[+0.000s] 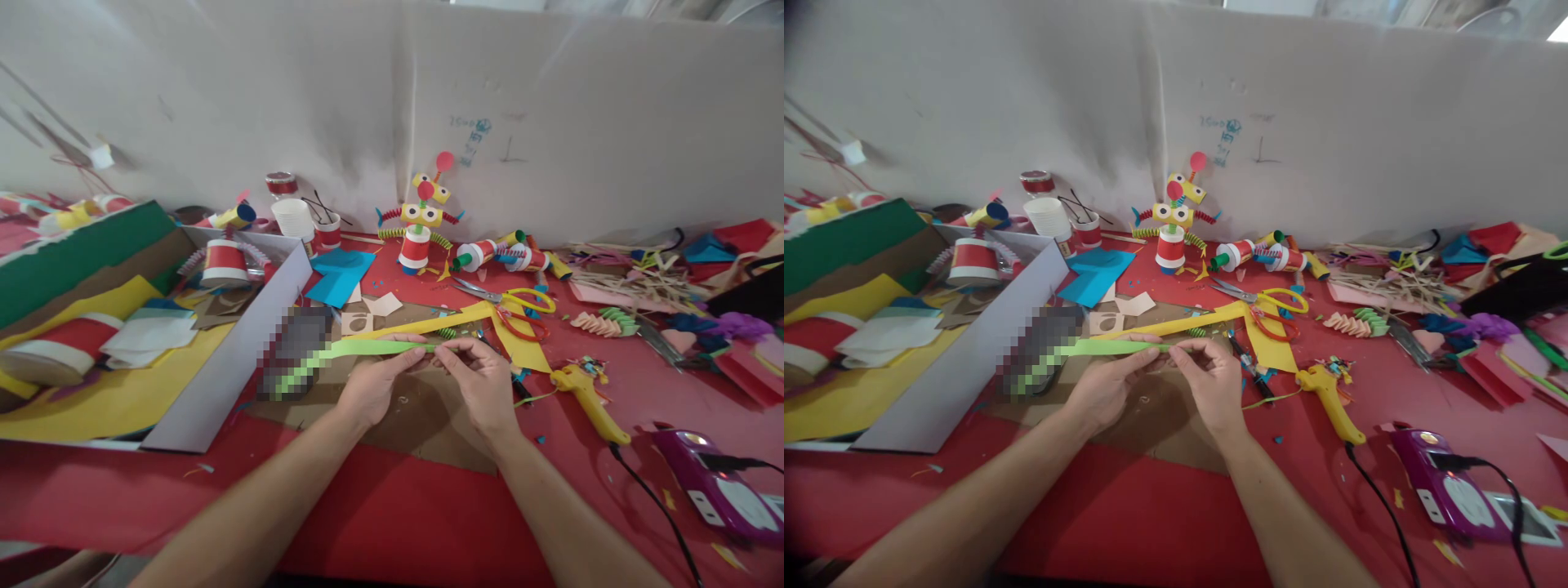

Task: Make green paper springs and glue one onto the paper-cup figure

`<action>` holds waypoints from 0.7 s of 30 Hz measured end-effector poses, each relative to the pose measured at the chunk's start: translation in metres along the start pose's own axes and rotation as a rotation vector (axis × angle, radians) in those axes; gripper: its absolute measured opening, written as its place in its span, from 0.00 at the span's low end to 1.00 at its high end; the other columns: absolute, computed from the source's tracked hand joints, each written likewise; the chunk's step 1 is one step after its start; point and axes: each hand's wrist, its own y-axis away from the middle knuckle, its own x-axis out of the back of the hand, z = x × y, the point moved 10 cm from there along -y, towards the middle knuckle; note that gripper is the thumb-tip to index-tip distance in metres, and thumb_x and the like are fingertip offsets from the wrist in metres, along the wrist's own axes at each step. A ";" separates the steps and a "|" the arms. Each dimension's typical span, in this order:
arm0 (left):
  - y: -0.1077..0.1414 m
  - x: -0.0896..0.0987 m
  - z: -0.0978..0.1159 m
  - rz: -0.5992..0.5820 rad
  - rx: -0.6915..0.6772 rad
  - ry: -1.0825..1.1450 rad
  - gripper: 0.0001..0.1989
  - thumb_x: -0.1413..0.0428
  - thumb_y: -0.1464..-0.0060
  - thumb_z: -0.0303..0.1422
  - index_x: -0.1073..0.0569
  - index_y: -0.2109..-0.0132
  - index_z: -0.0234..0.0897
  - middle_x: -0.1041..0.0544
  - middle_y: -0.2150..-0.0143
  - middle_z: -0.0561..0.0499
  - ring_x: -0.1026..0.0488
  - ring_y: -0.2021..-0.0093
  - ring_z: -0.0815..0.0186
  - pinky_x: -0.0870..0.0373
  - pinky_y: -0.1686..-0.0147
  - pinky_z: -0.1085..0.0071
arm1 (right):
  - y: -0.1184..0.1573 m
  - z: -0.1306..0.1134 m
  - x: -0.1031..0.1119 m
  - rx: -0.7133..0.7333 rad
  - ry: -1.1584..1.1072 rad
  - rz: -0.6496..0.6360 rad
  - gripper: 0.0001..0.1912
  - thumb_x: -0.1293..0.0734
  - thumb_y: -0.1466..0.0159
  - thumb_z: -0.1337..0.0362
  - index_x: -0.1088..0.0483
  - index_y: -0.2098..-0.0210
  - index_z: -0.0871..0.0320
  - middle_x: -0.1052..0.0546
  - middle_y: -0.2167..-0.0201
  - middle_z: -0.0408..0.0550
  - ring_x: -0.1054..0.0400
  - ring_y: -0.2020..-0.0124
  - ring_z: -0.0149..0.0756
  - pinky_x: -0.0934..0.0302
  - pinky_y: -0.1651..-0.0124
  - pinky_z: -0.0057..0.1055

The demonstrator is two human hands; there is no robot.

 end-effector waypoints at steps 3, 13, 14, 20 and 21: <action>0.000 0.001 -0.001 0.012 0.005 0.006 0.09 0.37 0.57 0.31 0.24 0.66 0.34 0.23 0.68 0.52 0.25 0.65 0.67 0.31 0.58 0.70 | 0.000 0.000 0.000 -0.003 -0.011 0.007 0.06 0.30 0.45 0.61 0.28 0.70 0.56 0.25 0.77 0.41 0.32 0.74 0.29 0.38 0.68 0.26; 0.000 0.003 -0.001 0.065 0.027 0.033 0.08 0.36 0.60 0.30 0.23 0.69 0.33 0.23 0.71 0.52 0.26 0.69 0.70 0.31 0.63 0.73 | -0.002 0.008 -0.003 -0.058 -0.054 -0.035 0.07 0.31 0.44 0.60 0.26 0.68 0.57 0.25 0.79 0.41 0.32 0.76 0.30 0.39 0.72 0.26; 0.000 0.005 -0.001 0.081 0.021 0.038 0.09 0.35 0.61 0.30 0.23 0.69 0.33 0.23 0.70 0.52 0.27 0.69 0.70 0.31 0.63 0.74 | -0.003 0.008 -0.002 -0.060 -0.056 -0.036 0.07 0.31 0.44 0.60 0.26 0.68 0.57 0.25 0.79 0.41 0.31 0.76 0.30 0.38 0.71 0.26; -0.003 0.016 -0.003 0.143 0.026 0.043 0.11 0.34 0.62 0.30 0.23 0.68 0.32 0.23 0.69 0.51 0.27 0.68 0.70 0.30 0.64 0.74 | -0.005 0.006 0.003 -0.057 -0.043 -0.019 0.07 0.31 0.44 0.61 0.27 0.68 0.57 0.25 0.79 0.41 0.32 0.76 0.29 0.38 0.70 0.26; -0.004 0.016 -0.002 0.149 0.023 0.047 0.11 0.34 0.63 0.29 0.23 0.68 0.31 0.23 0.69 0.51 0.27 0.69 0.70 0.30 0.65 0.75 | -0.005 0.006 0.003 -0.060 -0.044 -0.016 0.07 0.31 0.44 0.61 0.27 0.68 0.57 0.25 0.79 0.41 0.32 0.75 0.29 0.38 0.70 0.26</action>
